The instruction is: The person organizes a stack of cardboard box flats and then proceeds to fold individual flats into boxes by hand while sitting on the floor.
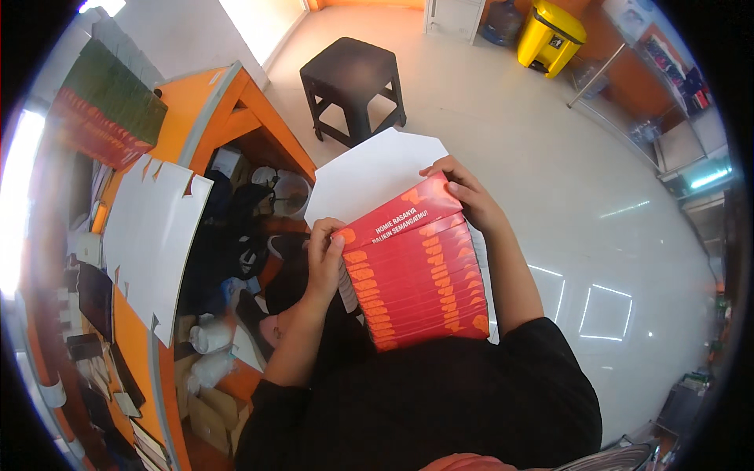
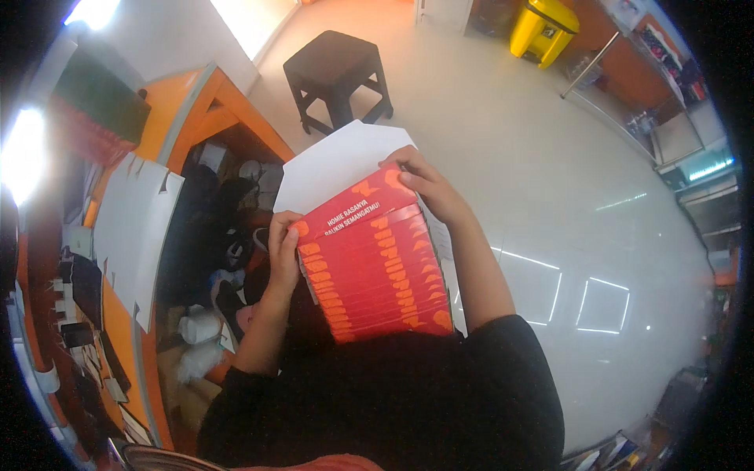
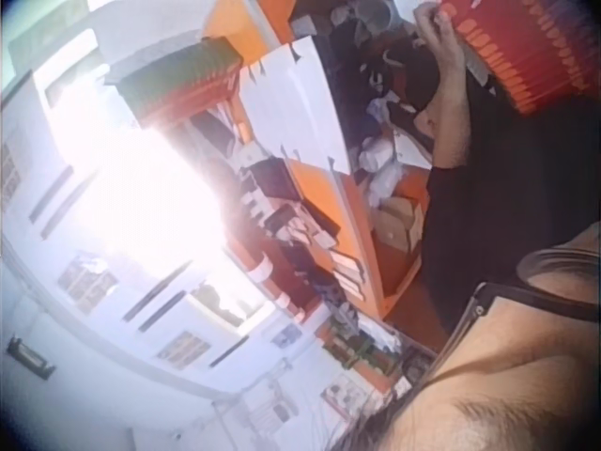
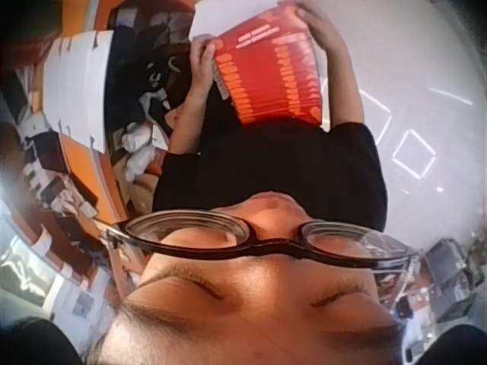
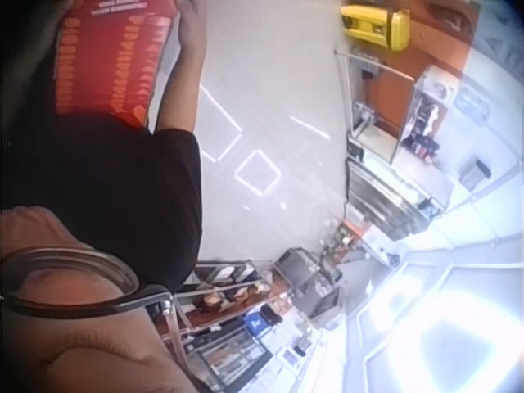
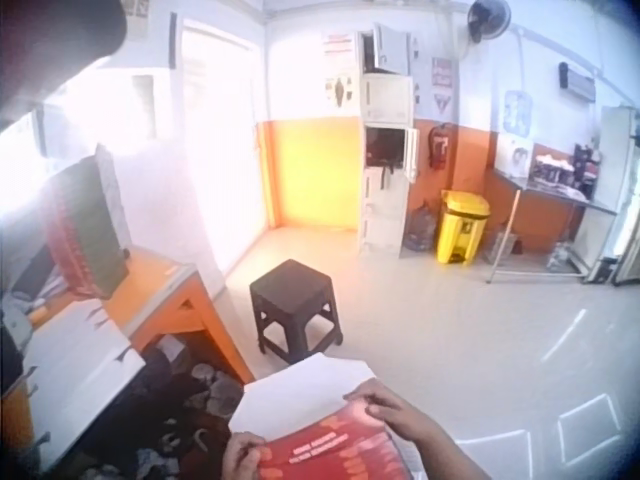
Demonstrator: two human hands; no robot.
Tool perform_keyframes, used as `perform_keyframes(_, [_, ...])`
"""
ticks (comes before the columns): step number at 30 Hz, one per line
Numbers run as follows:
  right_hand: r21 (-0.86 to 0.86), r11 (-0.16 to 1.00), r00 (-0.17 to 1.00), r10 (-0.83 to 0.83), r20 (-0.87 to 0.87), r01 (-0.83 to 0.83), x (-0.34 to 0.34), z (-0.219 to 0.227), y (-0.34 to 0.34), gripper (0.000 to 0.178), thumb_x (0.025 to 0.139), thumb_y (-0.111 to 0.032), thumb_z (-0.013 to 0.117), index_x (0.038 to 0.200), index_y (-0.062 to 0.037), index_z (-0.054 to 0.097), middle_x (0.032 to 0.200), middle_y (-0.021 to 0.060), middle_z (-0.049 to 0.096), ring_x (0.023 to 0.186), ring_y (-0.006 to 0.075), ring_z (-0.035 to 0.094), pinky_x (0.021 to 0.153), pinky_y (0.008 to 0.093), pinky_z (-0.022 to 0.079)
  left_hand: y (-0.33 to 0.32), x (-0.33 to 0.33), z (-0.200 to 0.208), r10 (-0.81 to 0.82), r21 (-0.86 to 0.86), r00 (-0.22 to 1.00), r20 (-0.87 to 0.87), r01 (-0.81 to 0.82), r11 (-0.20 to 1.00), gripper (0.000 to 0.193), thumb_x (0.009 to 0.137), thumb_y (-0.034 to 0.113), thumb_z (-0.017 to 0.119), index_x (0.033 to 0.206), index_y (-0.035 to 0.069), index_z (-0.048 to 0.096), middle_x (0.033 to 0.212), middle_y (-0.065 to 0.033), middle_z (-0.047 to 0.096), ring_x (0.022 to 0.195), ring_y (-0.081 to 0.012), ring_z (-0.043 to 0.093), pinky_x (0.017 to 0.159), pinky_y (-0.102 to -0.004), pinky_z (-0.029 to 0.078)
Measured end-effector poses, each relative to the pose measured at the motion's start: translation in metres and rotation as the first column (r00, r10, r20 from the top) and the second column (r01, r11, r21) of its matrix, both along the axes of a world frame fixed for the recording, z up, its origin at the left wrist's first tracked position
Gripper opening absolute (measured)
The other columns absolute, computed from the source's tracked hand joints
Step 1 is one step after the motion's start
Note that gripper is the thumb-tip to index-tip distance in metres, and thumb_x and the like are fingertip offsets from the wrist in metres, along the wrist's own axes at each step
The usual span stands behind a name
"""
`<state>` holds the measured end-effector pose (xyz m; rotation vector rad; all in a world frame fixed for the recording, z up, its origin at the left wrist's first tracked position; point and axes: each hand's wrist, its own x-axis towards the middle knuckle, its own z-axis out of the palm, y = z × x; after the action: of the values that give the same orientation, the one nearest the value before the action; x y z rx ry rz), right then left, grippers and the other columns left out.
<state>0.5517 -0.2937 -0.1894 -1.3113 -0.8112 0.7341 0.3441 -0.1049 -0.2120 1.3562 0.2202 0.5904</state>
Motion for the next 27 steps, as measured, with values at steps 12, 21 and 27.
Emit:
perform_keyframes(12, [0.013, 0.866, 0.865, -0.499, 0.054, 0.500, -0.033, -0.025, -0.008, 0.022, 0.087, -0.020, 0.052, 0.102, -0.0060, 0.044, 0.099, 0.0045, 0.044, 0.093, 0.0134, 0.047, 0.083, 0.0286, 0.038, 0.001, -0.009, -0.011, 0.089, 0.160, 0.995, -0.035, -0.082, 0.984, 0.024, 0.084, 0.015, 0.049, 0.065, 0.004, 0.042, 0.065, 0.0012, 0.037, 0.062, -0.0074, 0.035, 0.057, -0.0233, 0.029])
perform_keyframes(21, [0.183, 0.911, 0.919, -0.388, 0.077, 0.369, -0.058, -0.006, -0.022, 0.026, 0.079, -0.004, 0.058, 0.101, -0.0059, 0.045, 0.091, 0.0054, 0.050, 0.090, 0.0145, 0.051, 0.084, 0.0300, 0.040, -0.019, -0.008, 0.000, 0.222, -0.051, 0.967, 0.126, -0.217, 0.975, 0.025, 0.085, 0.016, 0.048, 0.065, 0.004, 0.040, 0.069, -0.0014, 0.040, 0.066, -0.0103, 0.035, 0.061, -0.0249, 0.029])
perform_keyframes(27, [0.187, 0.874, 0.893, -0.424, -0.154, 0.447, -0.056, -0.009, -0.020, 0.032, 0.083, -0.005, 0.056, 0.111, -0.0057, 0.041, 0.090, 0.0047, 0.051, 0.081, 0.0121, 0.051, 0.073, 0.0258, 0.041, -0.004, -0.003, 0.002, 0.165, 0.005, 0.975, 0.152, -0.167, 0.986, 0.026, 0.083, 0.016, 0.049, 0.062, 0.004, 0.037, 0.066, -0.0010, 0.038, 0.064, -0.0105, 0.033, 0.059, -0.0255, 0.026])
